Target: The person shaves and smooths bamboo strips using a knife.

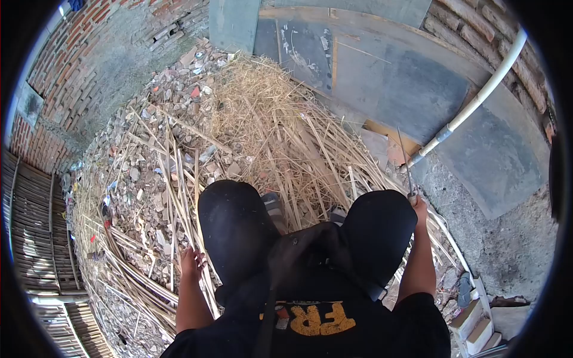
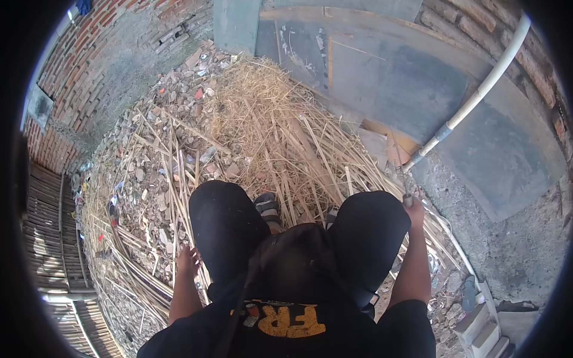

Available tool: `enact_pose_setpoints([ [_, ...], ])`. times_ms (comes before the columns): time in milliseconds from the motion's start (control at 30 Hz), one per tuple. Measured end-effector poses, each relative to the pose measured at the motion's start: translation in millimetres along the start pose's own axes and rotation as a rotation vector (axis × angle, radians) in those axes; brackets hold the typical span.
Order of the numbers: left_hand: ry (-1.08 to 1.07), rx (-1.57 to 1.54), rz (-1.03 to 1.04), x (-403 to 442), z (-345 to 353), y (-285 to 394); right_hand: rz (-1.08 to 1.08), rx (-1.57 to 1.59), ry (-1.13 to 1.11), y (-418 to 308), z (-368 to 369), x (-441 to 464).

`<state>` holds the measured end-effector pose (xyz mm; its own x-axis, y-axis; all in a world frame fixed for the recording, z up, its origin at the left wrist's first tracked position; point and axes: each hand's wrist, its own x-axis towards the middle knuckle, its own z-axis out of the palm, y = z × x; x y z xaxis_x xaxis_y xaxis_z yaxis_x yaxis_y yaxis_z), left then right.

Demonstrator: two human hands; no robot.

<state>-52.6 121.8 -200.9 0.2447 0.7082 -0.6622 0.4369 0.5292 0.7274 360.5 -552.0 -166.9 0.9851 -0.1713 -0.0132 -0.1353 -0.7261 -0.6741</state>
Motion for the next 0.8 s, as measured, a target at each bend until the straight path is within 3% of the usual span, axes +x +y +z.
enact_pose_setpoints([
  [33, 0.038, -0.107, -0.047, 2.1, 3.9, -3.9, 0.067, -0.041, -0.04, 21.3, 10.4, -19.1],
  [200, -0.09, 0.217, 0.061, 9.6, 21.6, -5.2, 0.249, -0.126, -0.156, 80.9, 60.4, -75.9],
  [267, -0.18, 0.046, 0.131, -2.2, 32.7, -6.4, 0.282, -0.144, -0.178, 88.2, 72.3, -81.2],
  [800, -0.197, 0.222, 0.093, -45.8, 104.1, -22.0, 0.28, -0.151, -0.122, 125.8, 112.0, -67.3],
])
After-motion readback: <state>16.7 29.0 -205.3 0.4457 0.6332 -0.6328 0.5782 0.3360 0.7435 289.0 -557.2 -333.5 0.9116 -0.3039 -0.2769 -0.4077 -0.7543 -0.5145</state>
